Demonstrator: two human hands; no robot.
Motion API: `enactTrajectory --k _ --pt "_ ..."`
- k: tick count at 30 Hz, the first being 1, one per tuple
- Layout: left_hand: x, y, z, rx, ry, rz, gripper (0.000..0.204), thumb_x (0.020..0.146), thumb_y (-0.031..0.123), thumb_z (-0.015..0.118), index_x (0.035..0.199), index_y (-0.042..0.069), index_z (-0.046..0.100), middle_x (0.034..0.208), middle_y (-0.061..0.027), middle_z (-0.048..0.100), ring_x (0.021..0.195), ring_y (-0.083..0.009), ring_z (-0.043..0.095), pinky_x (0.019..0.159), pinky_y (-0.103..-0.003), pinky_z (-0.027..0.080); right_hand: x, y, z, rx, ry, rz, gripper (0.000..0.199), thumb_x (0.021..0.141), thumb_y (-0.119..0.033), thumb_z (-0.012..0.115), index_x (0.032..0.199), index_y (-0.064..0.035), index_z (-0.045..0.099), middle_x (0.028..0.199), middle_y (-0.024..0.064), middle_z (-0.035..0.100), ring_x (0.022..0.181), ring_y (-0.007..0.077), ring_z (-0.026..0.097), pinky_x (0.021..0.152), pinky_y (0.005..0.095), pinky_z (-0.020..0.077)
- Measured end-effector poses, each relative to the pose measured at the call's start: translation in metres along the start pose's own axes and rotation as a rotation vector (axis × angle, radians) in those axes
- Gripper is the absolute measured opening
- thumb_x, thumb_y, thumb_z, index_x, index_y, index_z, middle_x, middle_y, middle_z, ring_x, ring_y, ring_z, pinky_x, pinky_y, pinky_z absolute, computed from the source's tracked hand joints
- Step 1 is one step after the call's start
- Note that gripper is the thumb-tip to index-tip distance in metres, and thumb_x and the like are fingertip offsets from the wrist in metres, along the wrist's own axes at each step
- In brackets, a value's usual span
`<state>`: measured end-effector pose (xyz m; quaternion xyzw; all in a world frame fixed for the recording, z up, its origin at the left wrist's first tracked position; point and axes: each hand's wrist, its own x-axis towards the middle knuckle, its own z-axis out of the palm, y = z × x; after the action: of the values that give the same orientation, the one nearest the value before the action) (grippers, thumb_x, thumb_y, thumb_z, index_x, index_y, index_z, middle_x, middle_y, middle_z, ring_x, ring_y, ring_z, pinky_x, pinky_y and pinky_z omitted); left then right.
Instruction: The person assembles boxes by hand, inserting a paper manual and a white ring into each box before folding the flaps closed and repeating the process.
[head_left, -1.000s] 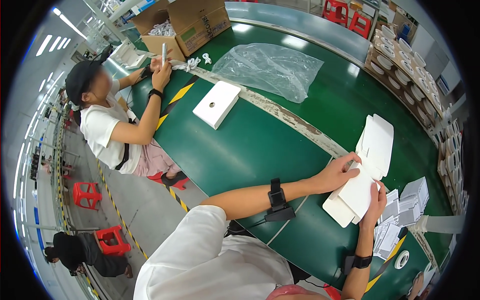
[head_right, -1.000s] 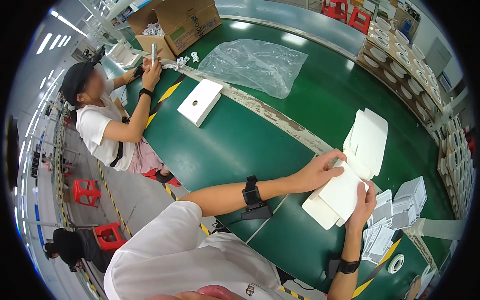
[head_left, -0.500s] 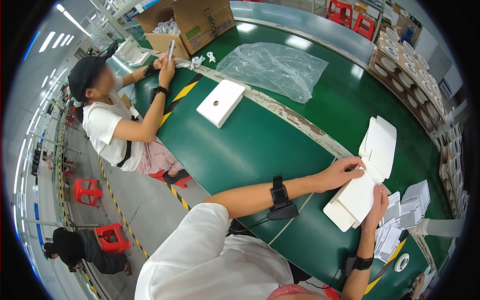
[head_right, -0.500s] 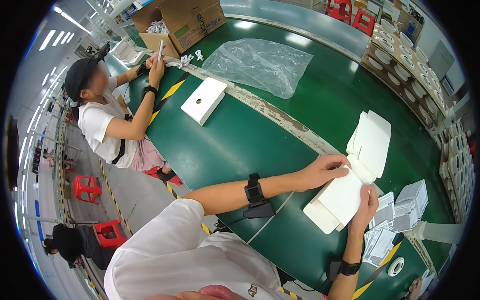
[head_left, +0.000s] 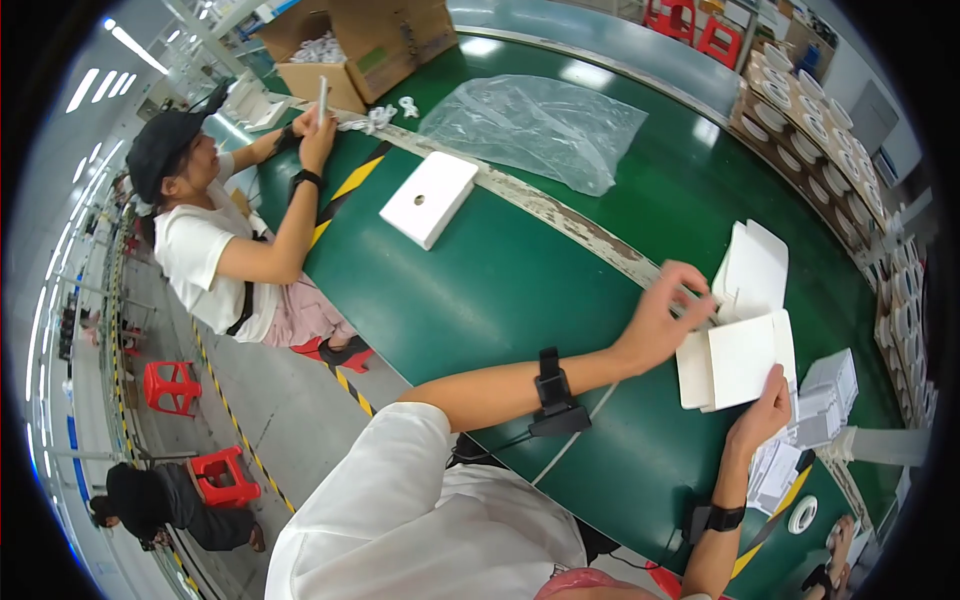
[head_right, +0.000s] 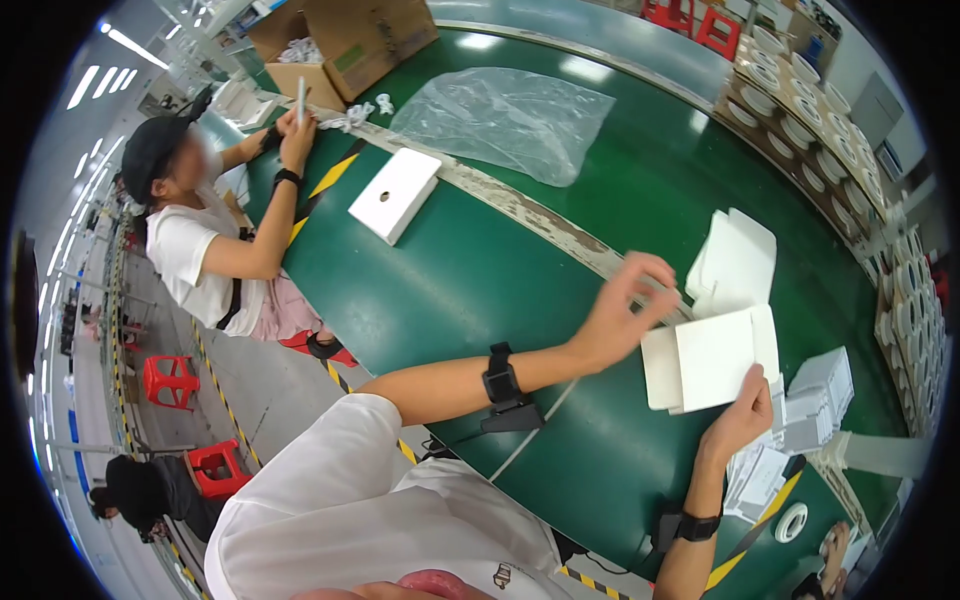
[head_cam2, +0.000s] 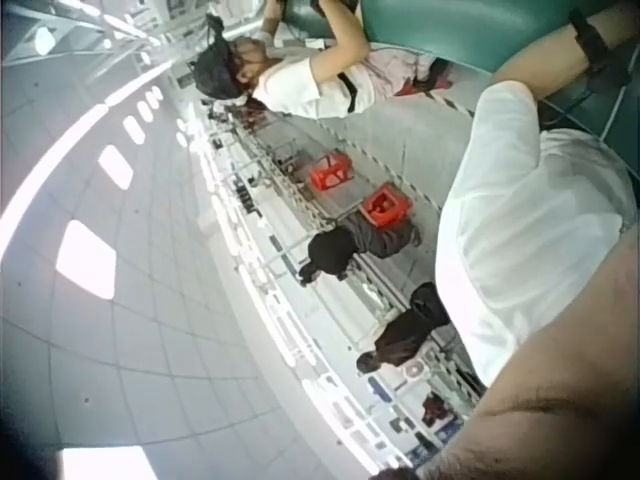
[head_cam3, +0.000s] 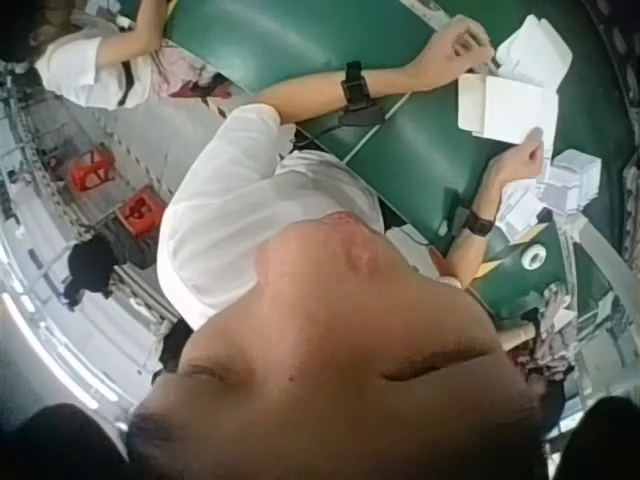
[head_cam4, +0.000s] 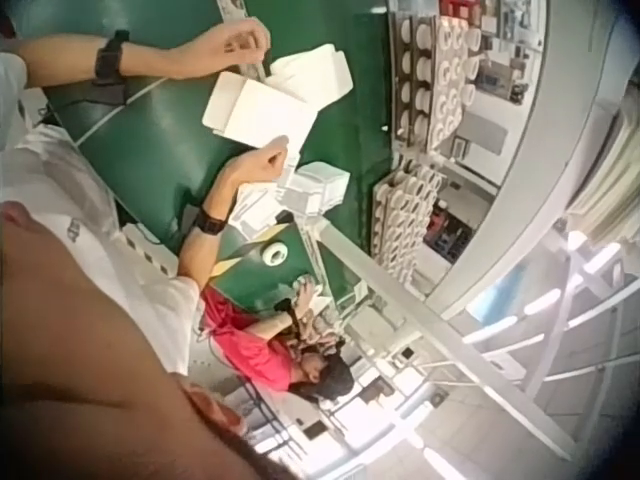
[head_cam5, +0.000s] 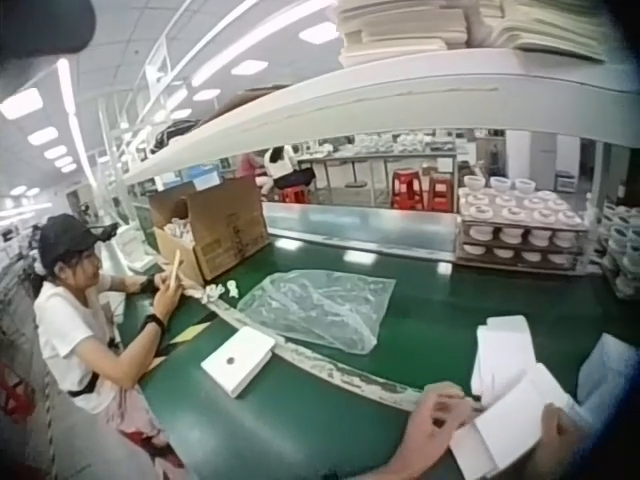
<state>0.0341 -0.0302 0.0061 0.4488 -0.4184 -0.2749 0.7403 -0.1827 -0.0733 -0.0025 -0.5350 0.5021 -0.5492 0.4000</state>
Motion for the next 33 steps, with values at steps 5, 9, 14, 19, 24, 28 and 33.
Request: enactTrajectory --k 5,9,14,19,24,28,33 --pt "-0.002 0.004 -0.014 -0.064 -0.349 -0.52 0.02 0.103 0.022 0.062 0.095 0.004 0.065 0.08 -0.0007 0.067 0.067 -0.0058 0.059 0.059 -0.022 0.048 -0.002 0.031 -0.002 -0.27 0.128 -0.098 0.032 0.102 -0.02 0.06 0.112 0.0079 0.072 0.111 0.0162 0.074 0.105 0.0258 0.067 0.1 0.0385 0.0486" --pt "-0.003 -0.001 -0.018 -0.165 -0.309 -0.485 0.024 0.101 0.013 0.062 0.123 0.002 0.058 0.111 -0.006 0.07 0.097 -0.0119 0.066 0.082 -0.027 0.053 -0.011 -0.002 0.017 -0.178 -0.373 -0.078 0.06 0.11 -0.044 0.03 0.123 0.0046 0.063 0.077 0.0093 0.068 0.083 0.0182 0.066 0.08 0.0316 0.0496" --pt "0.004 0.013 -0.011 -0.341 -0.385 -0.797 0.036 0.102 0.014 0.062 0.135 0.002 0.054 0.118 -0.004 0.069 0.102 -0.0106 0.065 0.089 -0.028 0.053 -0.015 -0.016 0.016 -0.03 -0.582 -0.23 0.055 0.111 -0.039 0.027 0.122 0.0029 0.062 0.085 0.0097 0.068 0.076 0.0172 0.064 0.071 0.032 0.0506" --pt "0.005 0.014 -0.013 -0.381 -0.368 -0.767 0.039 0.103 0.016 0.06 0.139 0.002 0.053 0.12 -0.004 0.068 0.105 -0.0099 0.065 0.092 -0.029 0.053 -0.018 -0.012 0.011 0.052 -0.535 -0.159 0.044 0.111 -0.03 0.035 0.124 0.0038 0.06 0.096 0.0107 0.067 0.077 0.0168 0.064 0.068 0.029 0.0505" --pt "0.006 0.013 -0.017 -0.396 -0.411 -0.776 0.038 0.104 0.016 0.059 0.139 0.002 0.052 0.123 -0.0046 0.067 0.107 -0.0104 0.064 0.093 -0.03 0.053 -0.021 -0.004 0.01 0.132 -0.531 -0.145 0.033 0.109 -0.022 0.046 0.127 0.0039 0.056 0.1 0.0118 0.067 0.076 0.0161 0.063 0.066 0.0264 0.05" --pt "0.006 0.011 -0.017 -0.383 -0.42 -0.765 0.039 0.104 0.015 0.058 0.14 0.002 0.051 0.124 -0.005 0.067 0.108 -0.0106 0.064 0.095 -0.03 0.052 -0.019 -0.006 0.008 0.119 -0.523 -0.124 0.029 0.107 -0.016 0.05 0.128 0.0035 0.054 0.104 0.0117 0.066 0.073 0.0148 0.063 0.062 0.0259 0.0489" --pt "0.007 0.013 -0.016 -0.37 -0.415 -0.752 0.04 0.104 0.014 0.058 0.141 0.002 0.05 0.125 -0.0055 0.067 0.11 -0.0108 0.064 0.097 -0.03 0.051 -0.017 -0.022 0.014 0.03 -0.51 -0.074 0.055 0.102 -0.017 0.058 0.149 0.0013 0.036 0.128 0.0167 0.058 0.104 0.0216 0.062 0.086 0.0328 0.0512"
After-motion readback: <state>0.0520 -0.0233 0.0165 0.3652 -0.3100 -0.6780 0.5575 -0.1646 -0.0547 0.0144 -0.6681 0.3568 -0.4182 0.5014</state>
